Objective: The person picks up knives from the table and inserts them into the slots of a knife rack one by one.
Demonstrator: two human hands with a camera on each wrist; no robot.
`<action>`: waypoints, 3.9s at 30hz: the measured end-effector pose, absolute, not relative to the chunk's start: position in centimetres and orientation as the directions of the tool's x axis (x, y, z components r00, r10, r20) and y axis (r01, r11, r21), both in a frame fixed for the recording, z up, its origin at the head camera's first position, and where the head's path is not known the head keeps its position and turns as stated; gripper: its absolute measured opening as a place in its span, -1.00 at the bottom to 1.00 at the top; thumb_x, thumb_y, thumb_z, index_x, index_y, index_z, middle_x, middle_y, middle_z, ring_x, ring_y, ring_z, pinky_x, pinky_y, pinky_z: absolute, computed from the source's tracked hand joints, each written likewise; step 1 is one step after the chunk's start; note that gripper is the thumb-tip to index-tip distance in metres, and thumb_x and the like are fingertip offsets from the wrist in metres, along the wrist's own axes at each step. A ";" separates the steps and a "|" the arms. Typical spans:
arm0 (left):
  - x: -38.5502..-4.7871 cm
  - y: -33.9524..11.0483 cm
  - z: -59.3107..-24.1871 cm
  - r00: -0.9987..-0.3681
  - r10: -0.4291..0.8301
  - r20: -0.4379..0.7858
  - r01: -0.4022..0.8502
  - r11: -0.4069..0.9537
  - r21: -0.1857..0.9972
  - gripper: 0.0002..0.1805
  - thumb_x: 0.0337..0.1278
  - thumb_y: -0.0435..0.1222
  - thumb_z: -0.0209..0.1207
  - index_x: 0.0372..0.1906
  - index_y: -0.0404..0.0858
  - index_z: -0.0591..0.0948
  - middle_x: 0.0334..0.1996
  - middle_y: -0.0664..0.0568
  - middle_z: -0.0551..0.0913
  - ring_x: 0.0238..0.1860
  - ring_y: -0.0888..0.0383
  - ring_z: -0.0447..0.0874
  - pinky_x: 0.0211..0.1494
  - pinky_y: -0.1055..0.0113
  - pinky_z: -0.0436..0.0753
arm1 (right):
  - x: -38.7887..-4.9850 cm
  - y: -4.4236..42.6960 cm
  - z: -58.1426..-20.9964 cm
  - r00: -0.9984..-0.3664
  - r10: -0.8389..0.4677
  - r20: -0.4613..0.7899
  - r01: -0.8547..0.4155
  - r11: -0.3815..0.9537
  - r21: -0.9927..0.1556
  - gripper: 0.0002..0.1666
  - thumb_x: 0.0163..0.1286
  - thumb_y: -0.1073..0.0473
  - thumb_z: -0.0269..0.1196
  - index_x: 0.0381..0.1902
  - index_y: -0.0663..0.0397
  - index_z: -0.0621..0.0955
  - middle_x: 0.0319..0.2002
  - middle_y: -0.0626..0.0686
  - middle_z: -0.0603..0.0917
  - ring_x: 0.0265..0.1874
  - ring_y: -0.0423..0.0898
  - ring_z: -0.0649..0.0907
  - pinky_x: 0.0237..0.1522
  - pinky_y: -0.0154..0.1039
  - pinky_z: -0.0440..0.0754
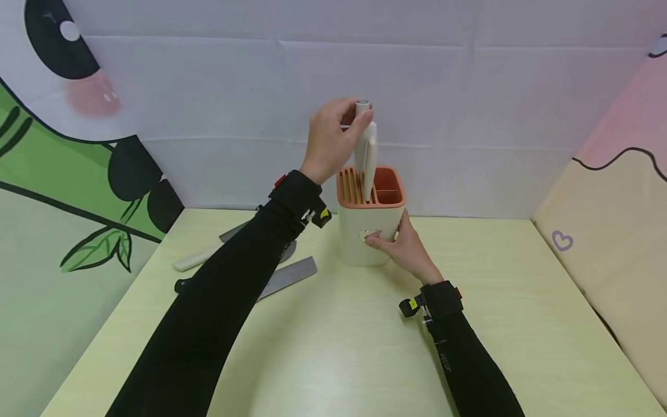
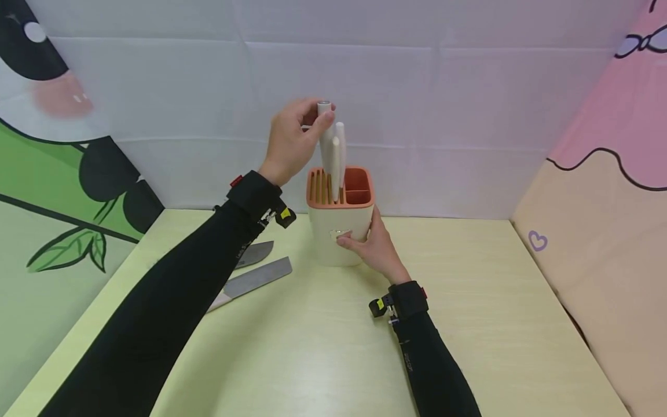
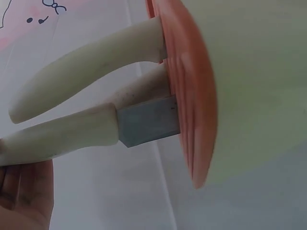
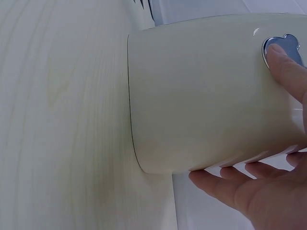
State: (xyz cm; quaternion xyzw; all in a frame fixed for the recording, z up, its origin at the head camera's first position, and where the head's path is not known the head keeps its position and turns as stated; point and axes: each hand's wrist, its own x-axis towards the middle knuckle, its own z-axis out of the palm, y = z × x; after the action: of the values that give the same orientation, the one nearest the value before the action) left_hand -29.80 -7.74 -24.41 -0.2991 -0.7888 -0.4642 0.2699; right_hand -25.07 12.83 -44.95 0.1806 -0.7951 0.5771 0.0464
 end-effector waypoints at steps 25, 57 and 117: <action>-30.8 -8.1 -27.2 -0.710 0.257 0.656 0.692 0.426 0.582 -0.58 0.62 -0.17 0.17 0.34 -0.32 0.63 0.08 -0.14 0.70 0.07 0.05 0.68 0.16 0.43 0.62 | -24.9 12.6 -45.0 -0.922 -0.244 0.302 -0.363 0.269 -0.892 0.17 0.36 0.07 0.55 0.67 -0.32 0.06 0.47 -0.04 0.42 0.39 0.01 0.51 0.46 0.18 0.45; -30.6 -9.3 -27.7 -0.793 0.342 0.504 0.609 0.440 0.660 -0.46 0.63 -0.12 0.16 0.52 -0.21 0.48 0.19 -0.14 0.70 0.15 0.00 0.70 0.22 0.24 0.70 | -24.3 13.2 -43.7 -0.916 -0.253 0.311 -0.379 0.287 -0.880 0.23 0.35 0.09 0.56 0.70 -0.34 0.02 0.57 -0.06 0.31 0.52 0.08 0.39 0.49 0.30 0.41; -15.8 -20.0 -44.0 -0.675 0.569 0.470 0.705 0.685 0.183 -0.15 0.36 0.10 0.36 0.61 -0.13 0.39 0.58 -0.14 0.37 0.51 -0.23 0.40 0.56 -0.26 0.33 | -13.0 16.5 -43.9 -0.891 -0.345 0.295 -0.448 0.769 -0.455 0.26 0.27 0.03 0.61 0.73 -0.06 0.12 0.65 0.22 0.20 0.59 0.25 0.25 0.38 0.32 0.52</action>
State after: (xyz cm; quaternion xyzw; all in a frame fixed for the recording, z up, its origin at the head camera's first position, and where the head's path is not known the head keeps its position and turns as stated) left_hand -15.75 -19.98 -44.02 -0.3547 -0.8978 -0.1774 0.1917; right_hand -12.96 16.51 -43.90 0.2120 -0.9355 0.2652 0.0975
